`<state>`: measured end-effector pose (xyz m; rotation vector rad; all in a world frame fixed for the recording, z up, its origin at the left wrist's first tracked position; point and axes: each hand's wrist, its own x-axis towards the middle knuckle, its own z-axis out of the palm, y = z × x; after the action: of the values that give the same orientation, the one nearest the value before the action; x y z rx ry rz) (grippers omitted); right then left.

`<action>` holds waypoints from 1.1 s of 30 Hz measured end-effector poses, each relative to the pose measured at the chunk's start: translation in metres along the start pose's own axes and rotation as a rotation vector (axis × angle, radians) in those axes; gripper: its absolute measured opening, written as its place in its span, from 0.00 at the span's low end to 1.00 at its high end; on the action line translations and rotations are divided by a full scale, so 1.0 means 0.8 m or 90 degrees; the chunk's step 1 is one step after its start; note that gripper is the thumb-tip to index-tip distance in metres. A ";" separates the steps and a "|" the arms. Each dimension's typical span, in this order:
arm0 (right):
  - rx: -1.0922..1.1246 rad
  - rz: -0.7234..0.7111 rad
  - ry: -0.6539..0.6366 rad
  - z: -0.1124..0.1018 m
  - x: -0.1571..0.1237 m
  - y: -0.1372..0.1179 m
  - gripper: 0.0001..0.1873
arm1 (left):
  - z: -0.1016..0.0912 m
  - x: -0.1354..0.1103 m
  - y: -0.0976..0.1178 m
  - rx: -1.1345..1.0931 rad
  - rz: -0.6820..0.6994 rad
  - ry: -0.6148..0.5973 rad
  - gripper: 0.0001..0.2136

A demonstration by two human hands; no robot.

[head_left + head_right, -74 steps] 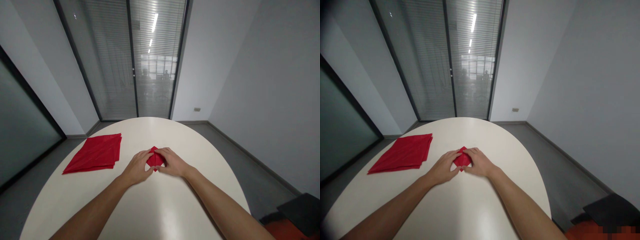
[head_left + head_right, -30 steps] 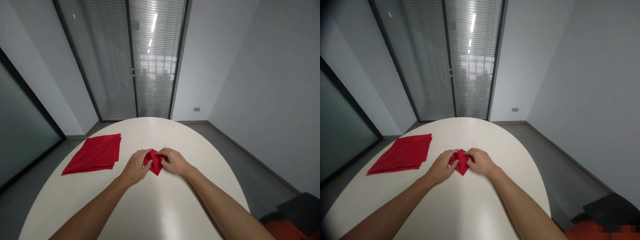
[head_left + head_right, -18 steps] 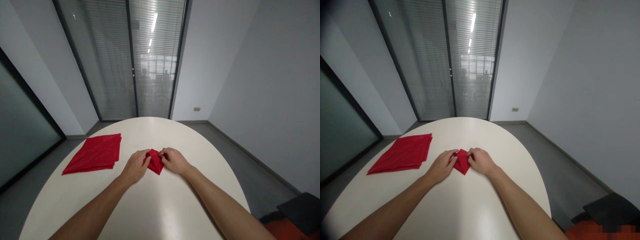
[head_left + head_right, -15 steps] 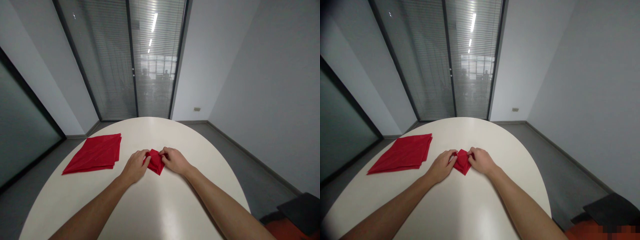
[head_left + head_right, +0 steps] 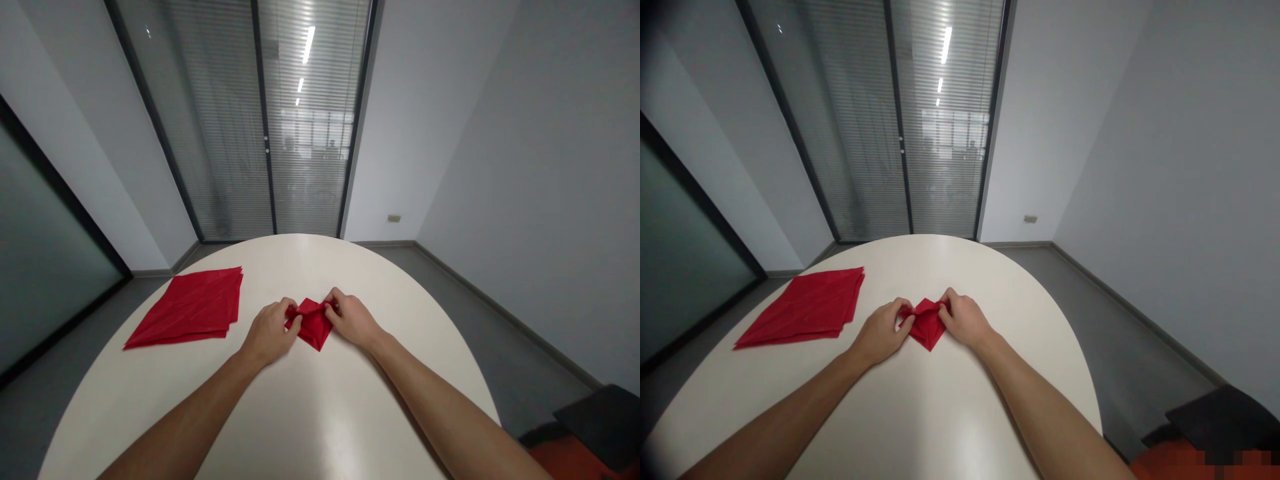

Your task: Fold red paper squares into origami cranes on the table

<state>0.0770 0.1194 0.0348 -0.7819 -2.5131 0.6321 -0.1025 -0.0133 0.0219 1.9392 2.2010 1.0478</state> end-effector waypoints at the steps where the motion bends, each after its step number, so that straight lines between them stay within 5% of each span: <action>1: 0.000 0.001 0.000 0.000 0.000 0.000 0.03 | 0.001 0.000 -0.001 0.001 -0.004 0.003 0.05; 19: -0.102 0.010 0.011 -0.001 -0.002 -0.010 0.07 | 0.000 0.001 0.000 0.009 0.006 0.087 0.02; 33: -0.009 -0.006 0.053 0.003 -0.004 -0.017 0.04 | 0.002 0.002 0.014 0.029 -0.024 0.081 0.03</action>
<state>0.0727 0.1065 0.0388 -0.7842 -2.4476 0.5667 -0.0923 -0.0116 0.0270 1.8908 2.3370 1.1554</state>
